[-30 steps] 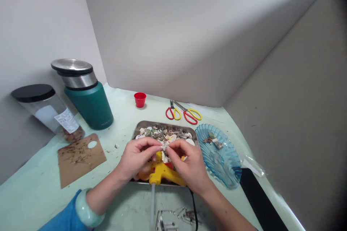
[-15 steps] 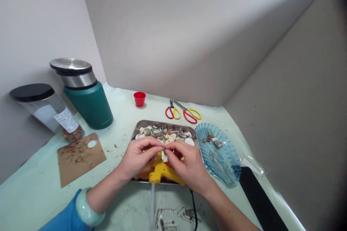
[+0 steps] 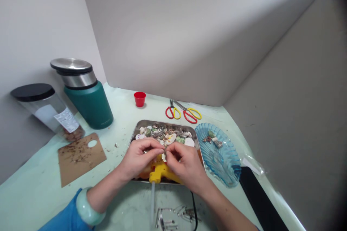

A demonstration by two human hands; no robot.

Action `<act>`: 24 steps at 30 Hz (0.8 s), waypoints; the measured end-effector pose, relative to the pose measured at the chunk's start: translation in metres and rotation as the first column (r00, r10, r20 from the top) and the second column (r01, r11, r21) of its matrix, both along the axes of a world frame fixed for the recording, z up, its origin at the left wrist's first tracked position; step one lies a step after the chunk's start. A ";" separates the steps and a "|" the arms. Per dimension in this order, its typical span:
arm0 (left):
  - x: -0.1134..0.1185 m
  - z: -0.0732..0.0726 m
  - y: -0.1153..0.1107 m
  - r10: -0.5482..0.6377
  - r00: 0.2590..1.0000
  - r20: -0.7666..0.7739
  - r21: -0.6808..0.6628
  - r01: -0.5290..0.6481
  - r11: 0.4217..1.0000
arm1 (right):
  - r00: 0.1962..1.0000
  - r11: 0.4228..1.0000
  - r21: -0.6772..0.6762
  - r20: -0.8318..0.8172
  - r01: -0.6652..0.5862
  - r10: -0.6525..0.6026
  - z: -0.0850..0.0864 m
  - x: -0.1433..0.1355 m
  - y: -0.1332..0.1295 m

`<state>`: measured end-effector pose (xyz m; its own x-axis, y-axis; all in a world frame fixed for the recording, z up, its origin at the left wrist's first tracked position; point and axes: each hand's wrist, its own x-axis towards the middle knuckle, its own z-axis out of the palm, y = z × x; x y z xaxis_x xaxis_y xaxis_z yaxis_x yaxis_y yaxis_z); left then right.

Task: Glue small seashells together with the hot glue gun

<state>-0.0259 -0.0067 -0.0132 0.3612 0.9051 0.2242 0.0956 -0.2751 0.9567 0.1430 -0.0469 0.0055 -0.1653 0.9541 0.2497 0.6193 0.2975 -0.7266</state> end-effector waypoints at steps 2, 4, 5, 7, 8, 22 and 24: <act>0.000 0.000 0.000 -0.004 1.000 0.000 0.012 0.004 1.000 | 0.999 0.999 -0.028 -0.024 0.027 -0.027 -0.002 -0.002 -0.001; 0.000 0.000 -0.001 -0.008 1.000 0.001 0.018 0.008 1.000 | 0.998 0.998 -0.048 -0.046 0.044 -0.046 -0.003 -0.004 -0.001; 0.000 0.000 -0.001 -0.009 1.000 0.002 0.017 0.009 1.000 | 0.997 0.997 -0.053 -0.055 0.053 -0.056 -0.003 -0.004 -0.001; 0.001 0.001 -0.001 -0.008 1.000 0.007 0.014 0.008 1.000 | 0.995 0.996 -0.063 -0.073 0.069 -0.073 -0.002 -0.005 -0.001; 0.001 0.001 -0.001 -0.007 1.000 0.008 0.013 0.007 1.000 | 0.993 0.995 -0.068 -0.080 0.077 -0.082 -0.002 -0.006 -0.001; 0.000 -0.003 -0.001 0.042 0.996 0.075 -0.015 -0.041 0.999 | 0.947 0.985 -0.170 -0.310 0.038 -0.090 0.006 0.009 0.002; 0.000 -0.004 -0.001 0.068 0.994 0.079 -0.006 -0.068 0.998 | 0.968 0.992 -0.124 -0.245 0.031 -0.061 0.009 0.011 0.001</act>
